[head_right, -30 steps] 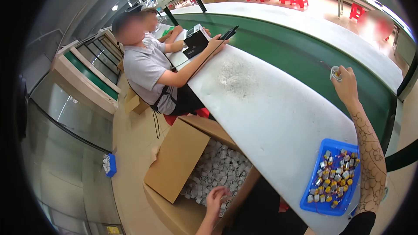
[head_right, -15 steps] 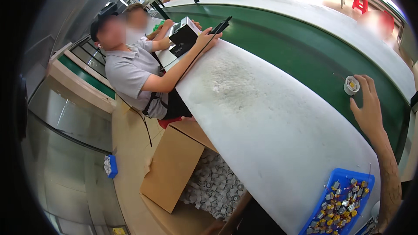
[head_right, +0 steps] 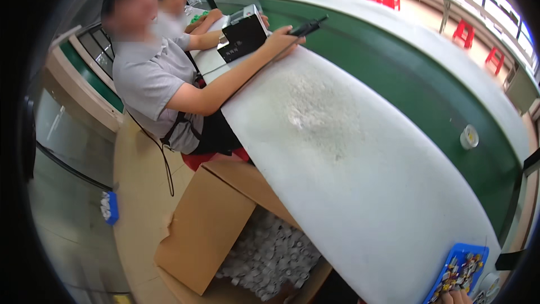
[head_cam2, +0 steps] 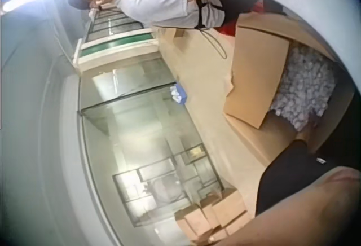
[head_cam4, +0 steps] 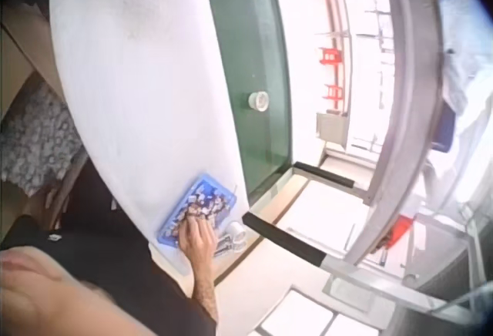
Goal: The person assembles components by taking plastic housings from a box, inserting motors with wires from a tray into the housings, and placing the assembled units onto a conveyor belt.
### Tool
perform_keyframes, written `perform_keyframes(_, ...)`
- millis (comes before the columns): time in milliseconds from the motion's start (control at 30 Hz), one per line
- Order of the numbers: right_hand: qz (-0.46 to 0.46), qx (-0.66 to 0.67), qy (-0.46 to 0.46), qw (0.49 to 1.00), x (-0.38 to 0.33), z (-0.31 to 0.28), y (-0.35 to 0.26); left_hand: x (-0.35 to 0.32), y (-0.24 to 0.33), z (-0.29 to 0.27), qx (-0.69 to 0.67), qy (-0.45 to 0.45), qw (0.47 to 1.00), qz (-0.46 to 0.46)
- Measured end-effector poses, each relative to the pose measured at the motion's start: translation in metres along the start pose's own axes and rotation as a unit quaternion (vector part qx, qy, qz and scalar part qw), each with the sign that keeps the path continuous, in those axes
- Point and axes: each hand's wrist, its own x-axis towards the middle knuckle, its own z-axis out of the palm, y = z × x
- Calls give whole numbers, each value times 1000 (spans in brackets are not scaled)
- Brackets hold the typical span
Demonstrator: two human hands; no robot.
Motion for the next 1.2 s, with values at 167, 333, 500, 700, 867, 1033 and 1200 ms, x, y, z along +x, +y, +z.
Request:
perform_keyframes(167,97,7,60,993,10,-2,-30,40,-16,10,18,23,999,44)
perform_keyframes(333,142,27,3,990,3,-4,-30,54,-40,4,63,33,994,80)
perform_keyframes(500,206,52,7,977,4,-1,-41,51,-56,-1,108,38,987,113)
perform_keyframes(700,282,27,161,946,-29,9,-15,38,-92,10,153,51,977,137)
perform_keyframes(867,288,131,264,911,-36,13,-25,34,-122,29,192,61,967,158)
perform_keyframes(1033,325,169,290,884,-40,7,-42,26,-138,47,228,74,955,174)
perform_keyframes(1200,301,152,226,914,-42,2,-38,9,-156,58,271,85,942,179)
